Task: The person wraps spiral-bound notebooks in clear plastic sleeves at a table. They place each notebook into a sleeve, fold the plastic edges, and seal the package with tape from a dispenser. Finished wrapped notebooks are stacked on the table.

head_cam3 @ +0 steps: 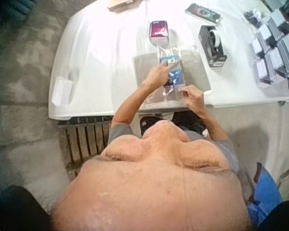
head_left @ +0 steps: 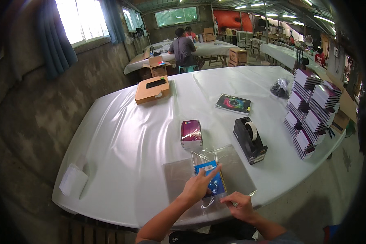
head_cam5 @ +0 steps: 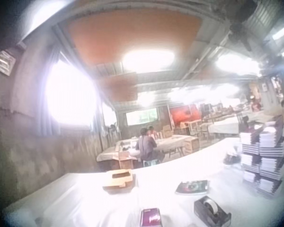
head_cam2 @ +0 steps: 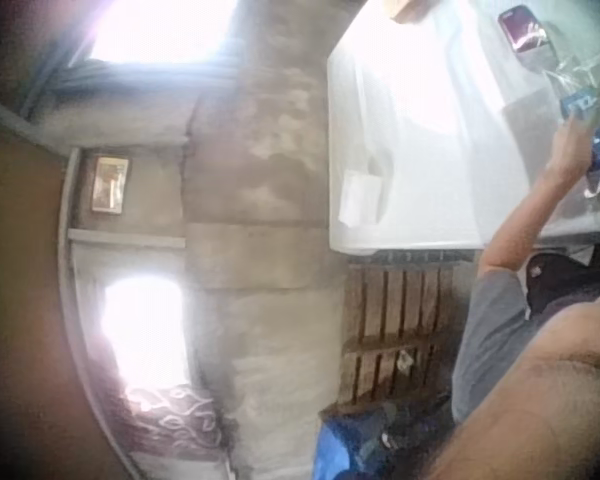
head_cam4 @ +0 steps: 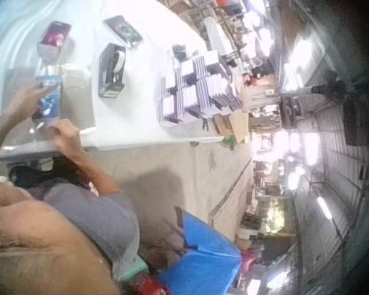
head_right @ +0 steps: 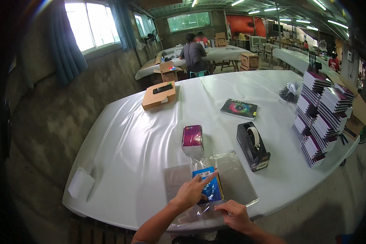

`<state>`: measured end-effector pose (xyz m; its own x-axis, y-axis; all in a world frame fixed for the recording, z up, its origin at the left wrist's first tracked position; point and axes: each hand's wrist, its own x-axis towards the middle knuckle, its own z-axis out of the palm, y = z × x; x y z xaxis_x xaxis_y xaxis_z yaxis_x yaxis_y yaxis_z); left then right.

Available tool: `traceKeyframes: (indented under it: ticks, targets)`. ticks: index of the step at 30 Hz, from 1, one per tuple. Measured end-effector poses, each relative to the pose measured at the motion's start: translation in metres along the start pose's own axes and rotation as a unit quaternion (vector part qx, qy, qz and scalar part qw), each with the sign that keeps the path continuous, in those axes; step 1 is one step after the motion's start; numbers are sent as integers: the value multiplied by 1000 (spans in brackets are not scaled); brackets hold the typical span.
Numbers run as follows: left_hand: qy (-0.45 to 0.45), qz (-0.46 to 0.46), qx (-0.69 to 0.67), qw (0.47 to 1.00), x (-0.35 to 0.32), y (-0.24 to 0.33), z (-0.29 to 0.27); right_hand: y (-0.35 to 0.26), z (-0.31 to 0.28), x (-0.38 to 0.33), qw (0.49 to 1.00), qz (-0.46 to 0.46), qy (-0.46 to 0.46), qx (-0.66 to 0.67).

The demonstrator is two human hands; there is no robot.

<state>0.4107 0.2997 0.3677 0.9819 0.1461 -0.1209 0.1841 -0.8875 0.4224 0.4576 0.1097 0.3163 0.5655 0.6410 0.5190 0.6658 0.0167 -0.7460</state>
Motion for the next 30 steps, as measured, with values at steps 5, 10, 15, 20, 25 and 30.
traceKeyframes:
  ticks: [5, 10, 15, 20, 25, 30]
  targets:
    - [-44, 41, 50, 997, 13, -5, 5, -1, 2, -2, 998, -32, -48, -8]
    - [31, 71, 31, 997, 14, -18, 18, 3, -2, 7, 986, -98, -135, 30]
    - [53, 84, -23, 995, 7, -18, 12, 7, -32, 83, 970, -167, -175, -29]
    - [-21, 44, -3, 999, 14, -22, 15, 39, -9, 117, 891, -187, -388, -142]
    - [-23, 36, 6, 999, 12, -33, 24, 54, 3, 131, 867, -157, -461, -107]
    - [42, -1, -79, 996, -5, -34, 26, 56, -5, 152, 850, -35, -522, -63]
